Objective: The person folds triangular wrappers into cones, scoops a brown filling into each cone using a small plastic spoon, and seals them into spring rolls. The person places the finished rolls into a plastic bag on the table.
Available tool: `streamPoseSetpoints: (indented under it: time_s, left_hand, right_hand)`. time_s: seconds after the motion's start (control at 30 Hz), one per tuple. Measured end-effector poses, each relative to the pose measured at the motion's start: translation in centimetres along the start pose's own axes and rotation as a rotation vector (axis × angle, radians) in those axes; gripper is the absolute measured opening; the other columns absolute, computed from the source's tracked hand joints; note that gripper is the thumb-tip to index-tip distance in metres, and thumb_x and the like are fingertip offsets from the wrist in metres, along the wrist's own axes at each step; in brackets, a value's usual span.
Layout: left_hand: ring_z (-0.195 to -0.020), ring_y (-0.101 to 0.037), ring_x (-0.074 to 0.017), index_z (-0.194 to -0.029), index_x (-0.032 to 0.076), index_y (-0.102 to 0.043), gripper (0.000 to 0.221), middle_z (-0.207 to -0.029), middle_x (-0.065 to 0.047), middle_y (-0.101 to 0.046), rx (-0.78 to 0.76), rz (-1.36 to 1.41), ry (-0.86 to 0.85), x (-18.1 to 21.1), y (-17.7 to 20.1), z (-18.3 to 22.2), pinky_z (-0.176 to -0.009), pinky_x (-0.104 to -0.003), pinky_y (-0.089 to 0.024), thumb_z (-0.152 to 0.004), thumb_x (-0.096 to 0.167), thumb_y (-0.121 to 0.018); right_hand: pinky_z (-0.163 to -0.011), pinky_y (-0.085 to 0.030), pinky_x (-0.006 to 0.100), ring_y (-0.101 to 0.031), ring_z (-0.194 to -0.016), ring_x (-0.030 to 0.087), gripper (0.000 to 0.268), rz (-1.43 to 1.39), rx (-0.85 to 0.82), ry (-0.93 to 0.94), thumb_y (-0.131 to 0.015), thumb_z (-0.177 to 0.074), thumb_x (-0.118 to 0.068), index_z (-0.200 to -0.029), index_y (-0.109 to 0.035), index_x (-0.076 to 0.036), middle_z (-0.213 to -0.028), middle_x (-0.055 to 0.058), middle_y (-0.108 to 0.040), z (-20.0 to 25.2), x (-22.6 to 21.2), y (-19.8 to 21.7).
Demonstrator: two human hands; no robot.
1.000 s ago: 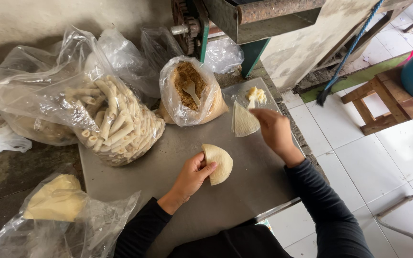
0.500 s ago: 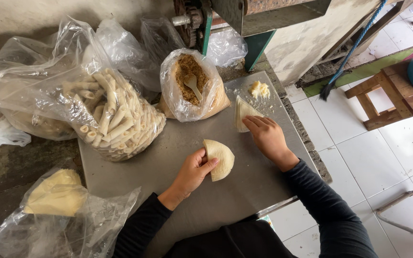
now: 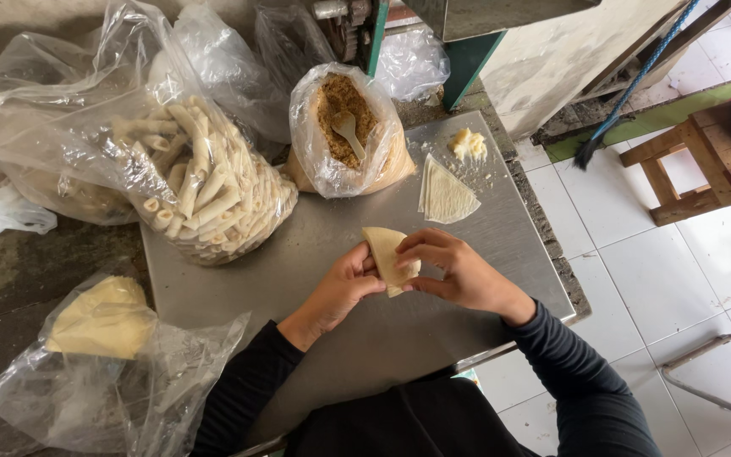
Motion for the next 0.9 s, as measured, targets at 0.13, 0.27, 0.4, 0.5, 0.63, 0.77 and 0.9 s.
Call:
streamPoseSetpoints:
  time_s: [0.13,0.27,0.4,0.5,0.63,0.77,0.9]
  left_hand:
    - [-0.125,-0.064,-0.0204,-0.143,0.003,-0.045,0.056,-0.133,-0.012,-0.064,0.024,-0.058,0.005,-0.2,0.0,0.1,-0.105,-0.036,-0.053,-0.091,-0.002,-0.063]
    - [-0.123,-0.065,-0.0184,-0.141,0.003,-0.047,0.053,-0.130,-0.011,-0.066,0.020,-0.019,-0.013,-0.7,0.3,0.0,-0.104,-0.034,-0.054,-0.093,0.005,-0.069]
    - [-0.114,-0.068,-0.0176,-0.139,0.002,-0.052,0.047,-0.122,-0.011,-0.071,0.093,-0.037,-0.039,-1.1,0.8,-0.4,-0.099,-0.033,-0.056,-0.097,0.014,-0.068]
    - [-0.109,-0.068,-0.0155,-0.137,0.002,-0.053,0.045,-0.119,-0.009,-0.072,0.132,-0.065,-0.030,-1.5,1.0,-0.4,-0.092,-0.032,-0.055,-0.097,0.014,-0.069]
    - [-0.108,-0.070,-0.0126,-0.134,0.002,-0.057,0.041,-0.118,-0.007,-0.073,0.155,-0.124,-0.041,-1.5,1.0,-0.5,-0.095,-0.028,-0.056,-0.095,0.013,-0.068]
    - [-0.105,-0.069,-0.0113,-0.132,0.002,-0.059,0.038,-0.116,-0.007,-0.074,0.174,-0.134,-0.042,-1.5,1.0,-0.3,-0.094,-0.029,-0.055,-0.096,0.012,-0.067]
    - [-0.105,-0.068,-0.0111,-0.132,0.002,-0.060,0.038,-0.116,-0.007,-0.073,0.163,-0.111,-0.038,-1.4,0.8,-0.3,-0.094,-0.030,-0.054,-0.096,0.012,-0.067]
  right_hand:
    - [-0.089,-0.058,0.035,-0.067,-0.107,0.023,0.019,-0.032,-0.010,-0.044,-0.080,-0.086,-0.010,-0.105,-0.076,-0.008,-0.119,0.007,-0.067,-0.5,0.0,-0.7]
    - [-0.088,-0.057,0.034,-0.068,-0.105,0.021,0.011,-0.125,0.018,-0.125,-0.077,-0.090,-0.008,-0.102,-0.076,-0.007,-0.116,0.005,-0.067,-0.6,0.5,-0.9]
    - [-0.089,-0.055,0.034,-0.064,-0.106,0.022,0.021,-0.126,0.031,-0.054,-0.079,-0.085,-0.008,-0.105,-0.074,-0.004,-0.117,0.007,-0.063,-0.4,0.5,-1.4]
    - [-0.086,-0.054,0.034,-0.064,-0.101,0.019,0.014,-0.226,0.096,-0.159,-0.073,-0.093,-0.006,-0.107,-0.074,-0.004,-0.112,0.005,-0.064,0.1,2.2,-2.2]
    - [-0.079,-0.050,0.030,-0.060,-0.091,0.016,0.014,-0.622,0.348,-0.416,-0.060,-0.106,-0.011,-0.114,-0.064,-0.001,-0.103,0.007,-0.064,0.7,6.6,-2.5]
    - [-0.084,-0.059,0.032,-0.069,-0.087,0.018,0.016,-1.248,0.546,-0.564,-0.050,-0.104,-0.013,-0.109,-0.062,-0.003,-0.102,0.010,-0.070,1.5,11.2,0.4]
    - [-0.091,-0.059,0.034,-0.071,-0.099,0.021,0.021,-0.545,0.767,-0.365,-0.049,-0.109,-0.009,-0.118,-0.064,0.002,-0.112,0.014,-0.073,2.3,12.2,5.5]
Point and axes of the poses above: each hand's wrist, its own z-axis away from the middle knuckle, its own y-axis out of the back of the hand, x = y × z, the point moved 4 cm from there along -z, towards the middle knuckle
